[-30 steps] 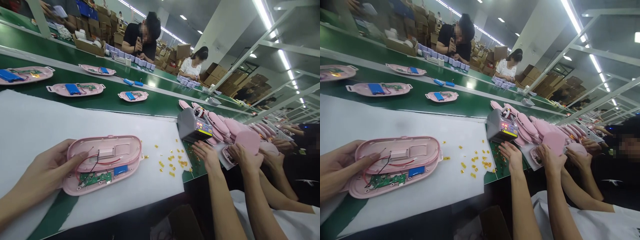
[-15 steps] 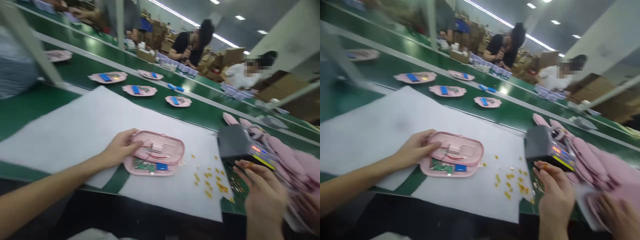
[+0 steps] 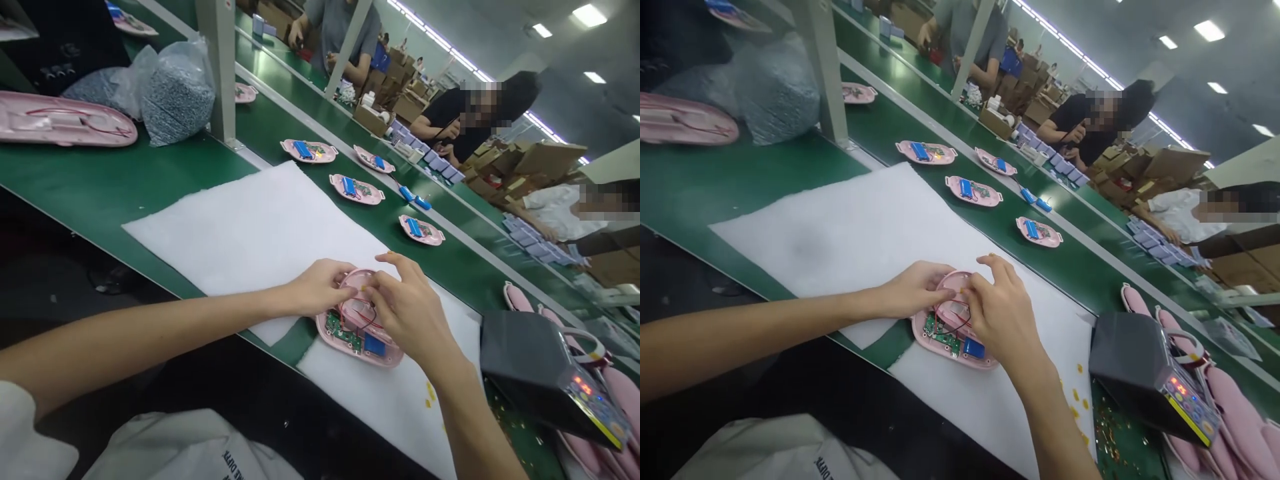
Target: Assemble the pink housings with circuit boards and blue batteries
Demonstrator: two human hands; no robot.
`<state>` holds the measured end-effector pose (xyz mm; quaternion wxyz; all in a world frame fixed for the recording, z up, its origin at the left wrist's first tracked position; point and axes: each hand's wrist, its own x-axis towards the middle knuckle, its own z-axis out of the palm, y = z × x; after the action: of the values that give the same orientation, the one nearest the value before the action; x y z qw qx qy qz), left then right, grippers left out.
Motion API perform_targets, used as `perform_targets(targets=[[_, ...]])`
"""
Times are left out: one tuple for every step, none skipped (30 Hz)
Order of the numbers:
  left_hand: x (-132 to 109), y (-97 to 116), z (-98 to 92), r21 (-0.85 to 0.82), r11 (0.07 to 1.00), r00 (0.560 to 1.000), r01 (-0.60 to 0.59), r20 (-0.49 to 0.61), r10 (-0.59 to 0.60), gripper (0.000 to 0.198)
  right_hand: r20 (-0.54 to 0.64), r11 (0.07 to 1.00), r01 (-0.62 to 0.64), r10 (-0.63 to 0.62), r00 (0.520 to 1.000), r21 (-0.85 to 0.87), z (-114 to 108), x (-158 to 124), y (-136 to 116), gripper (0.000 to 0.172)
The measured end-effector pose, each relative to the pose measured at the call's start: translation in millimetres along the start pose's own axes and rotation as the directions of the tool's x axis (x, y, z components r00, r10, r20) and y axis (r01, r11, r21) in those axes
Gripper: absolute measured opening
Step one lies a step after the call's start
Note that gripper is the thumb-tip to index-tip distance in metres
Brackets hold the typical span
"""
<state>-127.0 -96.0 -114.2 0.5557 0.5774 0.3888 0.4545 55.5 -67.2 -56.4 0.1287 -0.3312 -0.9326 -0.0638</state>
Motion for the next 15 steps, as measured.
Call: perform_targets(targets=[[1, -2, -0.5, 0.019, 1.0, 1.0, -0.007, -0.006, 0.007, 0.018, -0.017, 0.999, 0.018, -0.019, 1.0, -0.036, 0, 0, -1, 0.018], [1, -3, -1.0, 0.034, 0.999, 1.0, -0.017, -0.014, 0.017, 0.018, -0.036, 0.998, 0.017, -0.02, 0.999, -0.062, 0, 1, -2, 0.017], [1, -5, -1.4, 0.047, 0.999, 0.999, -0.026, -0.022, 0.027, 0.018, -0.057, 0.997, -0.008, 0.004, 0.998, -0.081, -1, 2, -1, 0.017], [2, -6, -1.7, 0.059, 0.998, 0.999, -0.034, -0.025, 0.036, 0.018, -0.077, 0.993, -0.065, 0.058, 0.995, -0.095, -3, 3, 0, 0.02], [1, -7, -2.1, 0.07, 0.997, 0.999, -0.038, -0.024, 0.04, 0.019, -0.089, 0.983, -0.149, 0.14, 0.986, -0.104, -5, 5, 3, 0.027], [1, -7, -2.3, 0.077, 0.996, 0.999, -0.039, -0.02, 0.041, 0.019, -0.079, 0.963, -0.248, 0.24, 0.968, -0.106, -8, 7, 7, 0.035], [0, -6, -2.3, 0.079, 0.996, 0.999, -0.037, -0.019, 0.039, 0.019, -0.046, 0.933, -0.347, 0.344, 0.938, -0.101, -11, 8, 12, 0.042], [-1, -5, -2.1, 0.081, 0.996, 0.999, -0.031, -0.026, 0.033, 0.018, 0.004, 0.898, -0.432, 0.434, 0.901, -0.088, -13, 8, 16, 0.046], [-2, -3, -1.6, 0.086, 0.996, 0.999, -0.023, -0.039, 0.026, 0.017, 0.063, 0.864, -0.499, 0.503, 0.862, -0.062, -14, 8, 20, 0.047], [-3, -2, -0.8, 0.097, 0.995, 0.998, -0.013, -0.055, 0.018, 0.016, 0.113, 0.835, -0.549, 0.548, 0.829, -0.023, -15, 7, 23, 0.046], [-3, 0, 0.5, 0.114, 0.994, 0.997, -0.001, -0.073, 0.009, 0.015, 0.137, 0.815, -0.578, 0.57, 0.81, 0.026, -15, 6, 24, 0.044], [-3, 2, 2.0, 0.138, 0.99, 0.996, 0.01, -0.084, 0.001, 0.015, 0.131, 0.807, -0.584, 0.572, 0.81, 0.086, -15, 3, 24, 0.041], [-3, 3, 3.7, 0.163, 0.987, 0.996, 0.016, -0.086, -0.002, 0.016, 0.097, 0.812, -0.564, 0.556, 0.826, 0.151, -14, -2, 22, 0.038], [-3, 3, 5.4, 0.184, 0.983, 0.997, 0.017, -0.08, -0.003, 0.018, 0.038, 0.823, -0.526, 0.531, 0.846, 0.215, -14, -8, 20, 0.035], [-3, 3, 6.7, 0.202, 0.979, 0.996, 0.016, -0.088, 0.001, 0.021, -0.045, 0.832, -0.481, 0.511, 0.858, 0.276, -15, -17, 17, 0.032]])
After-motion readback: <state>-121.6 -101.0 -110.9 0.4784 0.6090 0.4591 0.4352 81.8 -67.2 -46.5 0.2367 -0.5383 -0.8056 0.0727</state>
